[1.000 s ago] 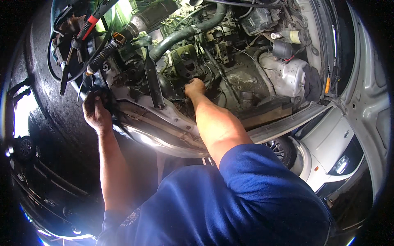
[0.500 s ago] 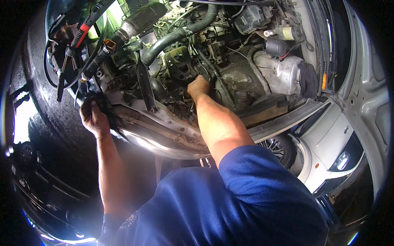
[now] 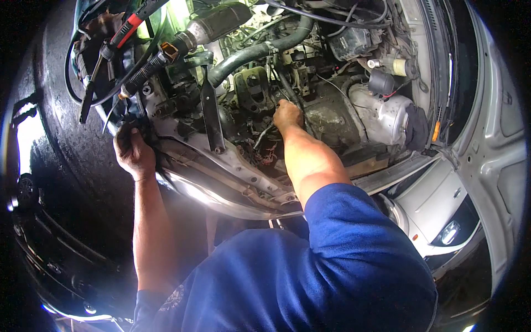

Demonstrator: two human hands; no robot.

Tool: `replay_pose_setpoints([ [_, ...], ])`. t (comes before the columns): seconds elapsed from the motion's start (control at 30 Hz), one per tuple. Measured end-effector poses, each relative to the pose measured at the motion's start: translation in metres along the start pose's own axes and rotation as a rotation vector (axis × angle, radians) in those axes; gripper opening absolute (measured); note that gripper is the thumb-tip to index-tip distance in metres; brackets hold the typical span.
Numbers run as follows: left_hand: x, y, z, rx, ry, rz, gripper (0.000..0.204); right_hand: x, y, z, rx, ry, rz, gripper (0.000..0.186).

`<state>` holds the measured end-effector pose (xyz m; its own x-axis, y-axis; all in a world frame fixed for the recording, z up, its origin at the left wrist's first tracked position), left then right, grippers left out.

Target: The person positions an under-hood work light across the engine bay and then works on engine components with their hands.

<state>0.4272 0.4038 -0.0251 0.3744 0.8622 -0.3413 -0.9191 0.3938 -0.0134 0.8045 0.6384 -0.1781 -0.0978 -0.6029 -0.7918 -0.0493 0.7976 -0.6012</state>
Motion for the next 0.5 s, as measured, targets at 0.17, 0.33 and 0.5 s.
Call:
replay_pose_setpoints([
  [0.17,0.001,-0.001,0.001,0.013,0.024,-0.014,0.016,0.001,0.003,0.004,0.031,0.002,0.024,0.031],
  [0.33,0.001,0.0,0.003,0.018,0.063,-0.001,0.016,-0.002,0.003,-0.001,0.01,-0.028,0.031,0.021],
  [0.5,-0.001,0.0,0.001,0.024,0.031,0.001,0.015,-0.001,0.0,-0.007,0.001,-0.054,-0.001,0.021],
])
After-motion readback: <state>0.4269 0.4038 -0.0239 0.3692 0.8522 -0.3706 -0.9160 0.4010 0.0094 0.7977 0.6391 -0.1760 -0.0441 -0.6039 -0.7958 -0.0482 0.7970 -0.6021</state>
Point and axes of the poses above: each hand's wrist, its own y-axis towards the middle knuckle, its own x-axis out of the palm, z = x × y, the point moved 9 cm from there along y, towards the middle knuckle, and after that the axes turned 9 degrees about y, right-handed, at the moved point
